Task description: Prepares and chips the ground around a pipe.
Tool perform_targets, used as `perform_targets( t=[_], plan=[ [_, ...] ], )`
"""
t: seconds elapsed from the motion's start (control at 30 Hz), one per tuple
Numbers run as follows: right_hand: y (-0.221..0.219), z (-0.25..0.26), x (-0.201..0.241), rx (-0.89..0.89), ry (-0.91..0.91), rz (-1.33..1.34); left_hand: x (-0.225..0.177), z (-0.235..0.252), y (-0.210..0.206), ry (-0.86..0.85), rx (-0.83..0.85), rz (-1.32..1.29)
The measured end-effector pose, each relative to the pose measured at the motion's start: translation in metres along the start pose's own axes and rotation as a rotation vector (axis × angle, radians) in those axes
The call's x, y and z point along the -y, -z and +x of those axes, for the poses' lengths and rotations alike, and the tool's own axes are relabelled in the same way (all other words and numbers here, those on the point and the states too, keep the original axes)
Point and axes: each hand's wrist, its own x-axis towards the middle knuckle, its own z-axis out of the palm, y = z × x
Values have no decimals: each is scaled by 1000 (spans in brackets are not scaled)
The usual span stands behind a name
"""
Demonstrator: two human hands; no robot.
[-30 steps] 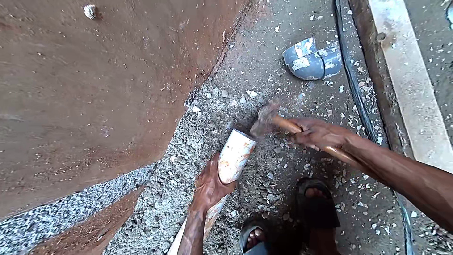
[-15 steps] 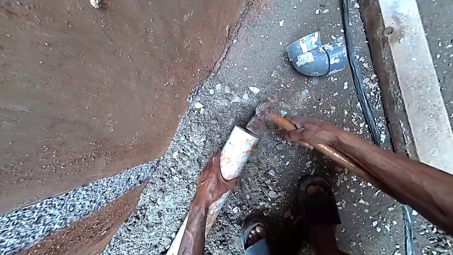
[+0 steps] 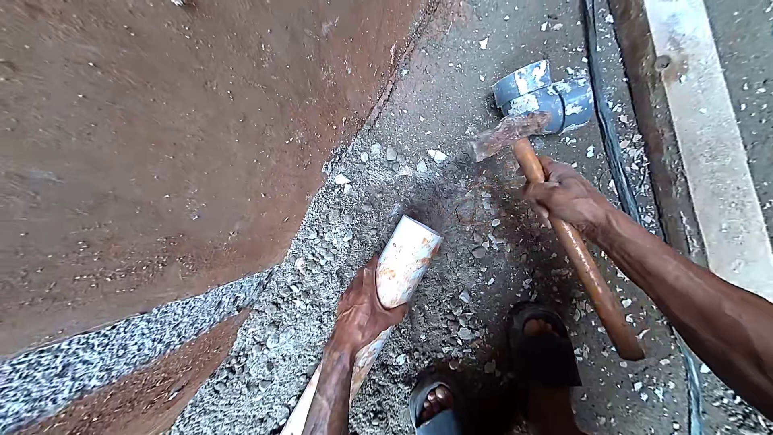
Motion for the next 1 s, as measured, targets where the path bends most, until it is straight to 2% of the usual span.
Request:
perform_targets(
  t=[0.03, 0.13, 0.17, 0.23, 0.33, 0.5, 0.6, 0.73, 0.8, 0.83, 0.93, 1.0],
  plan=[
    [-5, -3, -1, 35, -37, -62, -1, -1, 0, 11, 12, 6],
    [-25, -16, 11, 374, -149, -453, -4, 0, -1, 32, 38, 18],
    [-26, -16, 15, 437, -149, -510, -3, 2, -2, 24, 27, 19],
    [-22, -15, 16, 468, -138, -474, 0, 2, -4, 2, -6, 4],
    [-25, -15, 4, 420, -142, -349, 4, -1, -4, -5, -14, -10],
    [-21, -14, 4, 460, -124, -405, 0, -1, -6, 8, -10, 5],
    [-7, -15, 8, 370, -33, -330, 1, -2, -5, 4, -13, -20],
    [6, -2, 3, -3, 54, -96, 5, 0, -4, -13, -28, 1],
    [1, -1, 1, -46, 15, -78, 1, -1, -3, 10, -4, 11],
    [-7, -7, 1, 30, -37, -125, -1, -2, -2, 25, 12, 11],
    [-27, -20, 12, 402, -165, -445, -3, 1, -3, 40, 32, 13],
    [-25, -15, 9, 477, -138, -469, 0, 1, -6, 24, 12, -1]
  ],
)
